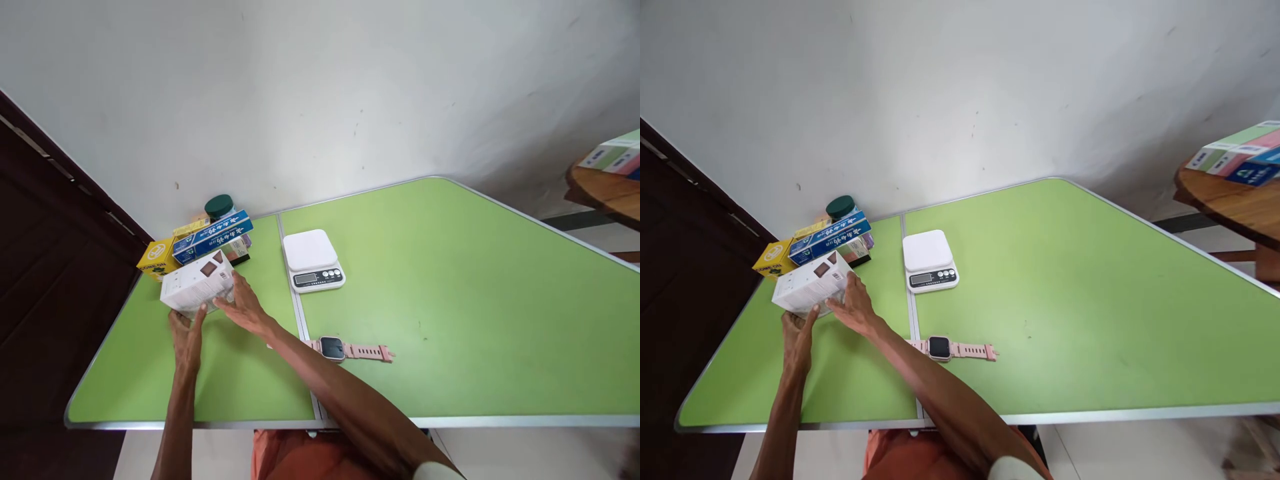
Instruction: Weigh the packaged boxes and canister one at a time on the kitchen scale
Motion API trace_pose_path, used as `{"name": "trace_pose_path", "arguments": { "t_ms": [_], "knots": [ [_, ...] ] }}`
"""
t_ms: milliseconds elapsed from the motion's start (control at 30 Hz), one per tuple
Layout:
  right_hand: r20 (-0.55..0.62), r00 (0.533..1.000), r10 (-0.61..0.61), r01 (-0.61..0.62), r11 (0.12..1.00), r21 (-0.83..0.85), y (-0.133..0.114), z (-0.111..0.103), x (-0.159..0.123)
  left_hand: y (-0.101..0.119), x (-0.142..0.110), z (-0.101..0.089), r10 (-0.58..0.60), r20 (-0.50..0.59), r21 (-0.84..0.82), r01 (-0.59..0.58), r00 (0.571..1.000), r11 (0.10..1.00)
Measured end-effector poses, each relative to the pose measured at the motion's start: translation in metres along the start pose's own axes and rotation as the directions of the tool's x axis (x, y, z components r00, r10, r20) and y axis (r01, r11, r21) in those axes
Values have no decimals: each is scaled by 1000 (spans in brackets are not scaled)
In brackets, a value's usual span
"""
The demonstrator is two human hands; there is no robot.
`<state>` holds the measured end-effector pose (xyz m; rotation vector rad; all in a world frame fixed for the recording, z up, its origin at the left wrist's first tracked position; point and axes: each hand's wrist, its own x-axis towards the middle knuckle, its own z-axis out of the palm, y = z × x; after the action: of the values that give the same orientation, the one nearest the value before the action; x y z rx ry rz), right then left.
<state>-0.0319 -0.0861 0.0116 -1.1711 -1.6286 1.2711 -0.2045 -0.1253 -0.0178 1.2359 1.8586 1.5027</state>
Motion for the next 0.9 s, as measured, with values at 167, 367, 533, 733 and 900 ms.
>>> {"name": "trace_pose_path", "arguments": {
  "t_ms": [167,367,533,733,900],
  "knots": [
    [-124,986,-109,104,994,-45,0,-40,-28,16,-38,20,64,135,-39,-59,989,997],
    [-375,919,-126,104,991,-78,7,-124,-50,61,-53,94,138,319,-117,-106,938,987],
    [-505,855,-120,61,989,-131,17,-194,-56,85,-51,165,245,399,-208,-173,884,963],
    [-514,858,9,-47,997,-61,41,-224,-52,88,-47,200,264,433,-141,-225,862,964],
    [-478,879,2,1,1000,5,49,-231,-53,90,-41,192,275,477,-90,-264,835,960]
  ]
}}
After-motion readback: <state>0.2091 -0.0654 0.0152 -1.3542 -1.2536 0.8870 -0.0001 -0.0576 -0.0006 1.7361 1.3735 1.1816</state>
